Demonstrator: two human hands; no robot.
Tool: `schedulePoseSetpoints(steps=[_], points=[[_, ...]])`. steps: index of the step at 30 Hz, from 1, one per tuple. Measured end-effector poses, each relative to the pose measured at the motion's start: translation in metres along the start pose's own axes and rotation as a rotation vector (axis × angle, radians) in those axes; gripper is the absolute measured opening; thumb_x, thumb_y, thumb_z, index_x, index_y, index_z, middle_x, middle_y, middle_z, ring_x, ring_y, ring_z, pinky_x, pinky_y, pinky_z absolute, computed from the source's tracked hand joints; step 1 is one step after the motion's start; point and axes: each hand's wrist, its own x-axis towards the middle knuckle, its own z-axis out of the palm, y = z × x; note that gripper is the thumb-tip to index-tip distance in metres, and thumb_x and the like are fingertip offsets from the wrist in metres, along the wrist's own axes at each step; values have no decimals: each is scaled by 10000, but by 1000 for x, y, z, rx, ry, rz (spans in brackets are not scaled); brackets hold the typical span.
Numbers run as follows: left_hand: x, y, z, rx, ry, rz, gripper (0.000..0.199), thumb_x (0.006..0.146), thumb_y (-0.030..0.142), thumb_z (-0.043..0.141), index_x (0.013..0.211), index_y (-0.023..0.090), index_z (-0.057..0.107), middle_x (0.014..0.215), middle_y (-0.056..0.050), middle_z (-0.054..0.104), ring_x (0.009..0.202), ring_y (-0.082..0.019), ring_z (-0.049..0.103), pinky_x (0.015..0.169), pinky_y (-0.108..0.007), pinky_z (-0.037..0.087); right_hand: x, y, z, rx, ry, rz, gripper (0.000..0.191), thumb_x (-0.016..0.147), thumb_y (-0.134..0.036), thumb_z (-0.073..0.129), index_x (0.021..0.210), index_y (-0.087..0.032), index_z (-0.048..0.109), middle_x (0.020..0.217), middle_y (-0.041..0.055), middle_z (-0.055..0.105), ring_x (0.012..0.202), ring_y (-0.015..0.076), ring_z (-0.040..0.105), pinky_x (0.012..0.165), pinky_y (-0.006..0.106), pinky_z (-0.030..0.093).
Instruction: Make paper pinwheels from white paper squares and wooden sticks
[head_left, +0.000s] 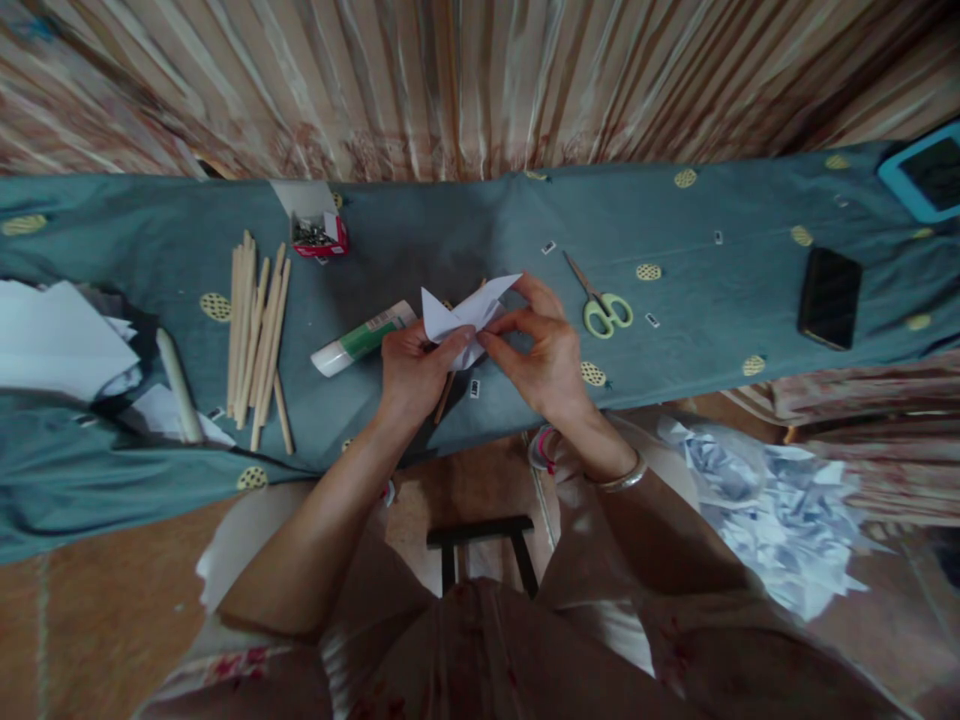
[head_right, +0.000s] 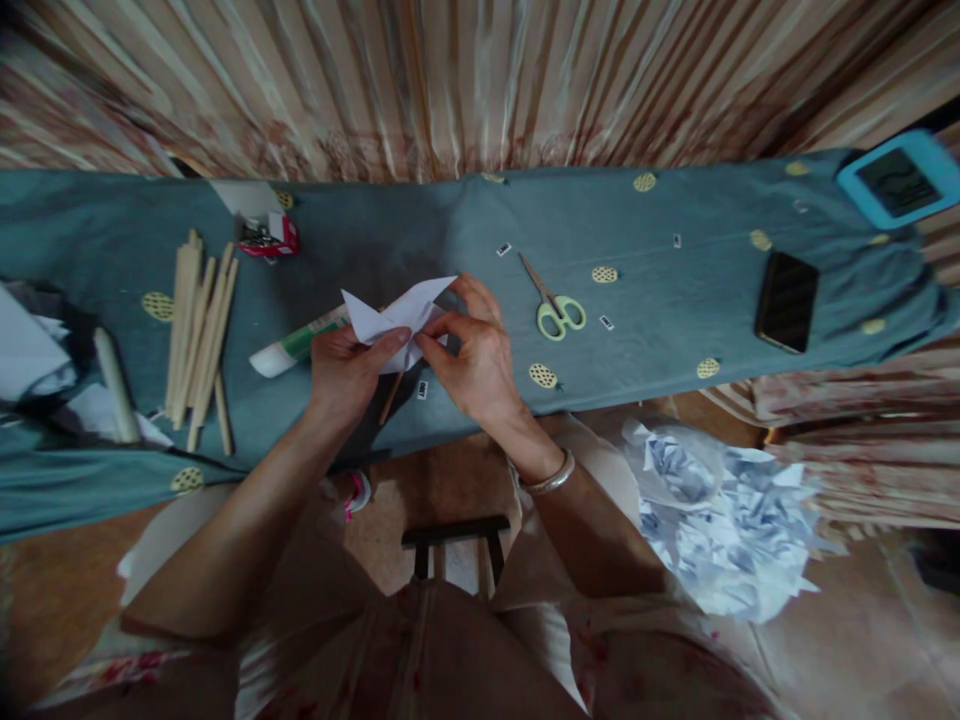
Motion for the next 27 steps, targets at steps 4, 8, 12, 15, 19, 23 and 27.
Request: schedulePoseSetpoints(steps=[4, 8, 12, 15, 19, 23, 27], points=[[0, 0, 0, 11, -2, 23, 70, 677, 269, 846, 724, 264, 793, 767, 2, 771, 773, -221, 699, 693, -302, 529, 0, -1, 0, -17, 1, -6, 31, 796, -221, 741, 789, -251, 735, 1339, 36, 651, 1373, 294, 510, 1174, 574, 388], [1, -1, 0, 17, -7, 43, 53, 693, 277, 825, 731, 261, 793, 748, 9, 767, 716, -202, 680, 666, -297, 522, 0, -1, 0, -5, -24, 0, 24, 808, -231, 729, 821, -248, 741, 1348, 35, 644, 1386, 292, 494, 1181, 570, 376], [1, 0, 1, 16, 11, 22, 44, 680, 244, 817, 710, 245, 784, 727, 7, 761, 681, -187, 667, 628, -276, 513, -1, -6, 0, 47, -39, 25, 23, 819, -244, 723, 825, -235, 743, 1345, 50, 639, 1390, 291, 487, 1200, 547, 345], [3, 3, 0, -23, 30, 8, 32, 680, 210, 805, 693, 226, 779, 719, 1, 758, 650, -167, 653, 618, -264, 510, 1, -8, -4, 64, -29, 36, 49, 834, -269, 715, 820, -231, 742, 1327, 58, 648, 1387, 286, 490, 1202, 528, 342], [8, 7, -5, -110, 85, 16, 38, 667, 192, 798, 697, 208, 784, 717, 1, 756, 628, -136, 639, 610, -241, 504, 12, 4, -23, 31, 54, 68, 109, 875, -305, 666, 822, -239, 734, 1249, 38, 689, 1292, 263, 575, 1158, 530, 393], [13, 11, -10, -174, 112, 33, 62, 644, 189, 803, 703, 194, 787, 712, -2, 754, 611, -111, 626, 597, -216, 490, 20, 21, -43, -47, 86, 158, 140, 877, -295, 633, 834, -212, 737, 1083, 60, 744, 1051, 245, 690, 963, 442, 534], [15, 15, -11, -162, 149, 30, 48, 651, 170, 795, 688, 196, 776, 708, 4, 751, 619, -114, 632, 599, -212, 488, 18, 27, -46, -188, -127, 251, 139, 853, -216, 617, 841, -190, 753, 798, 34, 751, 743, 206, 701, 758, 343, 548]])
